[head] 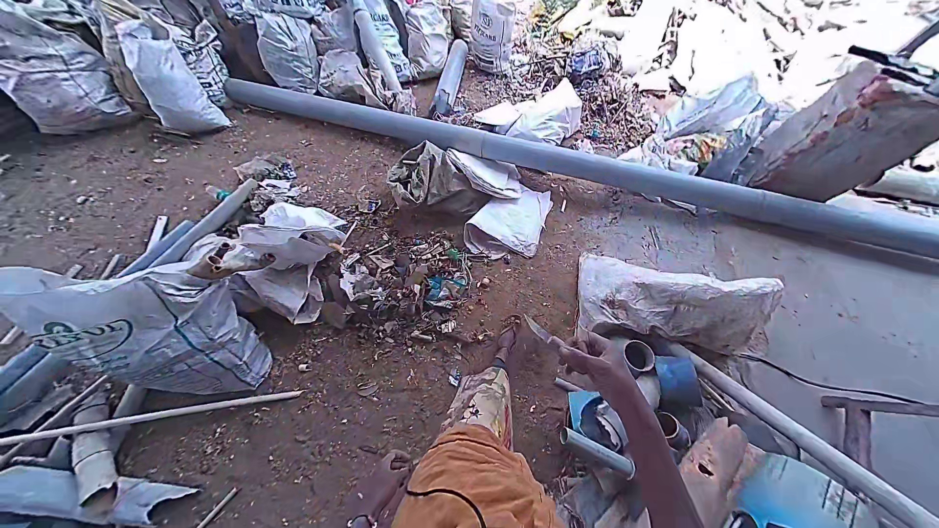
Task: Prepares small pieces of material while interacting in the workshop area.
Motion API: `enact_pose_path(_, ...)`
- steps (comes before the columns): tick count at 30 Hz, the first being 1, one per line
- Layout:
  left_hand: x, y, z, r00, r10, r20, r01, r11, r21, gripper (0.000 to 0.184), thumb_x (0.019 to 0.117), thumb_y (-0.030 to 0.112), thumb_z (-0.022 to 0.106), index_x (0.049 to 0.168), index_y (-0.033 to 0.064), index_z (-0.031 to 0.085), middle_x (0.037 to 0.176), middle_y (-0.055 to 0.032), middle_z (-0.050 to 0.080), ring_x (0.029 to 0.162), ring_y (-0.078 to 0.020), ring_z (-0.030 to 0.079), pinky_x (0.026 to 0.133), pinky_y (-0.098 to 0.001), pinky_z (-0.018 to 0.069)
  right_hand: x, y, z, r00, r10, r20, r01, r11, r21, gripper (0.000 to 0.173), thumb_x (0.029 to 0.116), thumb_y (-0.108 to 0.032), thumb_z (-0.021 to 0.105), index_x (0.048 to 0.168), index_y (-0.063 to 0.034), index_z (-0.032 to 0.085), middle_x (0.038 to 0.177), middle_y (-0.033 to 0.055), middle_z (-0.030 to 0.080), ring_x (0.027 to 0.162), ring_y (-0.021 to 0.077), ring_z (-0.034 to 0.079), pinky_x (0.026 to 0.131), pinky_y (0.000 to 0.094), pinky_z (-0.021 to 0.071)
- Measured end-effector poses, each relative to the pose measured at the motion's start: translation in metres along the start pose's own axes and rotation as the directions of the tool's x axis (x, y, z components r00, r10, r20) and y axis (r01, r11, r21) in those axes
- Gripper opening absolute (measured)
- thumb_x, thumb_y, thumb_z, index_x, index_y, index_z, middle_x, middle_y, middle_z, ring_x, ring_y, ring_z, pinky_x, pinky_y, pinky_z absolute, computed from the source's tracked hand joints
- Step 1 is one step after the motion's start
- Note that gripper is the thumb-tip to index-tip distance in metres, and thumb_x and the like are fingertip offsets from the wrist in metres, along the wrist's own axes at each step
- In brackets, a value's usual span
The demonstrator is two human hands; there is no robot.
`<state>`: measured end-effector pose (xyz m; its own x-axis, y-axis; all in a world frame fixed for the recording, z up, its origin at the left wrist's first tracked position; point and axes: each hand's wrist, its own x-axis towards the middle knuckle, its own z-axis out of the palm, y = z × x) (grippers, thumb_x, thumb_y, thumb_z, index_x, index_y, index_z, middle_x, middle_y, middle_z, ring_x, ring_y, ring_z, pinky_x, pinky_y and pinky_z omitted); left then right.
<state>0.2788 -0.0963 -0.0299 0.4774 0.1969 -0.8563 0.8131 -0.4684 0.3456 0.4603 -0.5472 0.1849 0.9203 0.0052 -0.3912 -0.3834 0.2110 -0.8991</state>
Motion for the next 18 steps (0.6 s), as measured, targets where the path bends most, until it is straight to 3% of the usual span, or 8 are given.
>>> enact_pose_path(2,0.032,0.049,0.006,0.999,0.022,0.045,-0.027,0.994,0.103,0.037,0.0959,0.024,0.071,0.129,0.0091,0.065,0.119,-0.0127,0.073,0.112,-0.0275,0.07,0.102,-0.0511,0.0525,0.06,0.001,-0.019,0.998,0.067,-0.021,-0.063,0.986,0.152,0.012,0.0845,0.004,0.07,0.083,-0.002,0.06,0.082,0.0093,0.071,0.071,0.0177,0.069,0.07,0.0333,0.0614)
enact_pose_path(3,0.048,0.084,0.007,0.998,0.037,0.049,-0.044,0.99,0.134,0.037,0.0953,0.026,0.071,0.128,0.0105,0.066,0.119,-0.0115,0.074,0.113,-0.027,0.07,0.103,-0.0513,0.0527,0.086,0.001,-0.027,0.993,0.112,-0.044,-0.099,0.968,0.23,0.012,0.0847,0.006,0.068,0.088,-0.0012,0.059,0.084,0.0107,0.07,0.073,0.0189,0.07,0.072,0.0351,0.0619)
enact_pose_path(6,0.05,0.232,0.003,0.993,0.107,0.054,-0.109,0.994,0.032,0.032,0.0962,0.012,0.068,0.127,0.0022,0.064,0.117,-0.018,0.072,0.11,-0.03,0.069,0.101,-0.0499,0.0517,0.128,-0.009,-0.05,0.952,0.307,-0.007,-0.284,0.888,0.362,0.048,0.0853,-0.002,0.067,0.131,-0.0007,0.054,0.101,0.0139,0.07,0.082,0.0212,0.071,0.077,0.0373,0.0624)
enact_pose_path(7,0.058,0.292,0.0,0.987,0.156,0.036,-0.156,0.988,0.017,0.032,0.0955,0.012,0.069,0.125,0.0024,0.065,0.115,-0.0166,0.073,0.108,-0.028,0.07,0.1,-0.0485,0.0527,0.14,-0.026,-0.056,0.937,0.35,0.028,-0.333,0.862,0.383,0.056,0.0847,-0.005,0.066,0.139,-0.0027,0.052,0.102,0.013,0.07,0.081,0.0202,0.071,0.076,0.0367,0.0624)
enact_pose_path(10,0.082,0.477,-0.006,0.94,0.33,0.086,-0.334,0.942,0.029,0.034,0.0963,0.011,0.071,0.127,0.0,0.063,0.117,-0.0184,0.071,0.105,-0.027,0.07,0.097,-0.0459,0.0547,0.172,-0.09,-0.078,0.925,0.372,0.076,-0.372,0.849,0.376,0.056,0.0819,-0.007,0.062,0.137,-0.0041,0.054,0.094,0.0077,0.07,0.074,0.0157,0.069,0.071,0.0334,0.0615)
enact_pose_path(13,0.09,0.668,-0.004,0.82,0.529,0.216,-0.554,0.829,0.072,0.036,0.0965,0.009,0.069,0.13,-0.0006,0.06,0.118,-0.017,0.067,0.101,-0.0214,0.068,0.09,-0.039,0.0567,0.215,-0.147,-0.107,0.938,0.337,-0.085,-0.286,0.887,0.362,0.035,0.0879,-0.002,0.053,0.123,-0.0028,0.058,0.084,0.0046,0.067,0.067,0.0136,0.065,0.064,0.0307,0.0585)
enact_pose_path(16,0.073,0.834,0.019,0.663,0.675,0.324,-0.713,0.702,-0.003,0.031,0.0991,0.008,0.063,0.129,-0.0013,0.058,0.113,-0.0121,0.065,0.091,-0.0137,0.067,0.079,-0.0304,0.0573,0.266,-0.185,-0.144,0.905,0.286,-0.314,-0.176,0.926,0.334,0.034,0.0992,0.0,0.05,0.133,0.0012,0.047,0.097,0.0104,0.064,0.071,0.0167,0.067,0.065,0.0315,0.059)
enact_pose_path(18,0.049,0.921,0.043,0.602,0.691,0.399,-0.707,0.694,-0.135,0.029,0.1008,0.006,0.057,0.13,0.0009,0.054,0.11,-0.0073,0.065,0.091,-0.0133,0.067,0.079,-0.0307,0.0581,0.299,-0.201,-0.172,0.865,0.285,-0.412,-0.16,0.937,0.312,0.031,0.1069,-0.007,0.047,0.136,0.0014,0.044,0.092,0.0081,0.063,0.061,0.0116,0.061,0.057,0.0266,0.0545)
